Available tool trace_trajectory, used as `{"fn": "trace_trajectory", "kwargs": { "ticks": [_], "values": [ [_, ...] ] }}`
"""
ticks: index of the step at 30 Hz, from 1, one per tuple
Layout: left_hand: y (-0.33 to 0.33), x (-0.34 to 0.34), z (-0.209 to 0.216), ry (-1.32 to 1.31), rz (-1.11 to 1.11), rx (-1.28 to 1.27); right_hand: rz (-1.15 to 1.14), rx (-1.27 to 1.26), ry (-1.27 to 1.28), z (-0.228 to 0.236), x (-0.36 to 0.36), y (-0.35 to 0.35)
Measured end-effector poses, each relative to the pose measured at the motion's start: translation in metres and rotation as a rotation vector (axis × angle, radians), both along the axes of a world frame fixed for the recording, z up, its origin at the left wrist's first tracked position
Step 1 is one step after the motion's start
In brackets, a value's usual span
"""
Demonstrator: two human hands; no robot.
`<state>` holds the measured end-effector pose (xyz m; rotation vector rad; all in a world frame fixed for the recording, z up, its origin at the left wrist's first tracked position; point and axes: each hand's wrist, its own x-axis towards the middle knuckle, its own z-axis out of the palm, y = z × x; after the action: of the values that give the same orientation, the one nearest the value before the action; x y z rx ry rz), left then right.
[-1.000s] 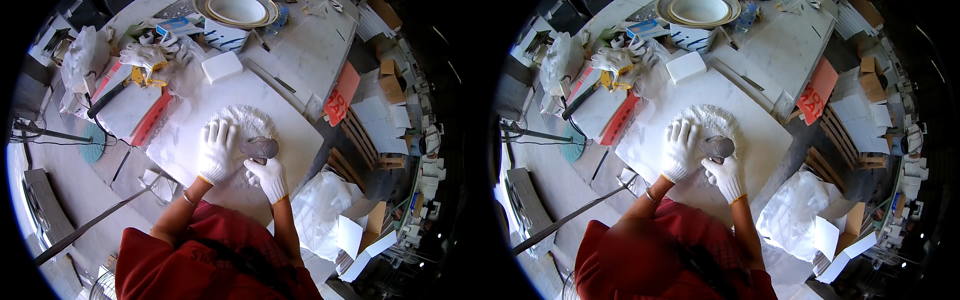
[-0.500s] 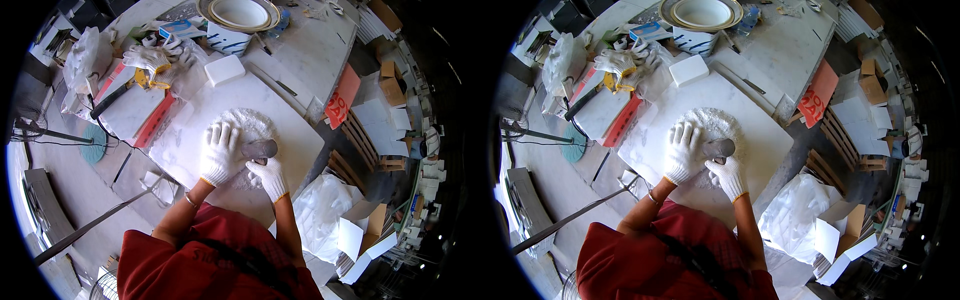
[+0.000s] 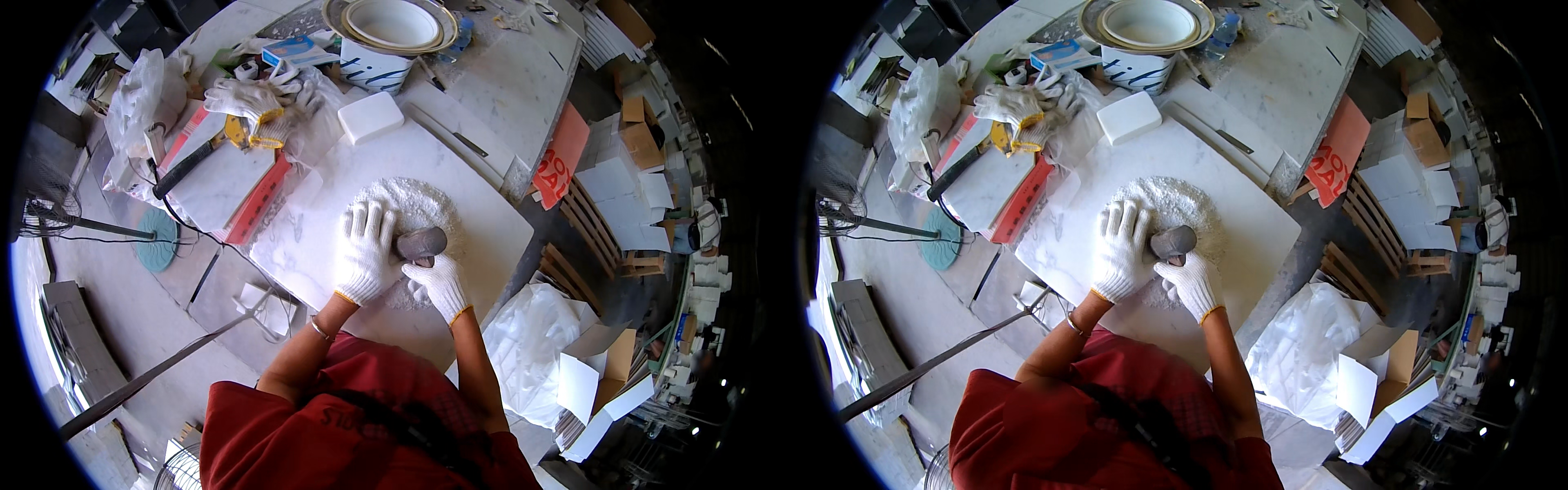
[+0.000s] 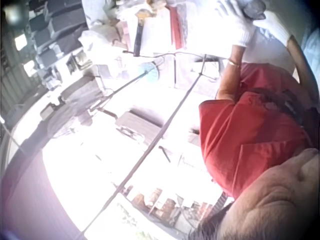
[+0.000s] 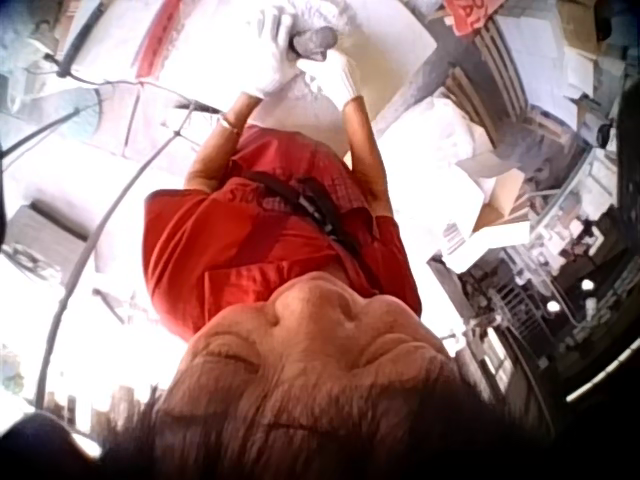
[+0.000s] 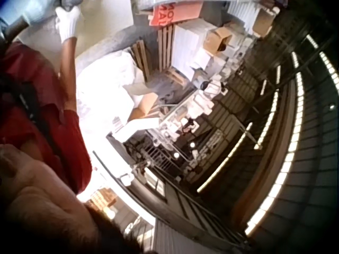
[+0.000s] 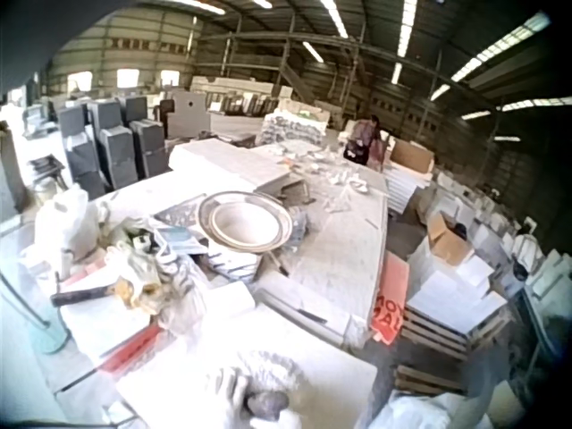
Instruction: The person repeatedly strikes a small gray object with a hammer on a white surface, breaking it into smaller pieces. The person wears white gloves and continues the action throughout the clip.
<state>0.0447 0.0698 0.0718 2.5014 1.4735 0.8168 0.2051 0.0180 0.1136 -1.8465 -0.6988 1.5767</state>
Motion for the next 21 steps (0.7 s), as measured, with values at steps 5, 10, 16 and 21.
{"fn": "trace_trajectory", "kwargs": {
  "ticks": [5, 10, 16, 21],
  "values": [
    [0.001, -0.001, 0.004, -0.079, -0.038, -0.061, -0.188, 0.117, -0.024, 0.020, 0.013, 0.016],
    [0.002, -0.002, 0.003, -0.041, -0.045, -0.086, -0.132, 0.018, -0.099, 0.004, 0.018, 0.044],
    [0.004, 0.004, -0.009, -0.013, 0.002, -0.083, -0.059, -0.047, -0.060, -0.012, 0.007, 0.017],
    [0.002, -0.001, 0.008, -0.063, -0.031, -0.052, -0.123, 0.002, -0.011, 0.039, 0.010, 0.011]
  ]
}}
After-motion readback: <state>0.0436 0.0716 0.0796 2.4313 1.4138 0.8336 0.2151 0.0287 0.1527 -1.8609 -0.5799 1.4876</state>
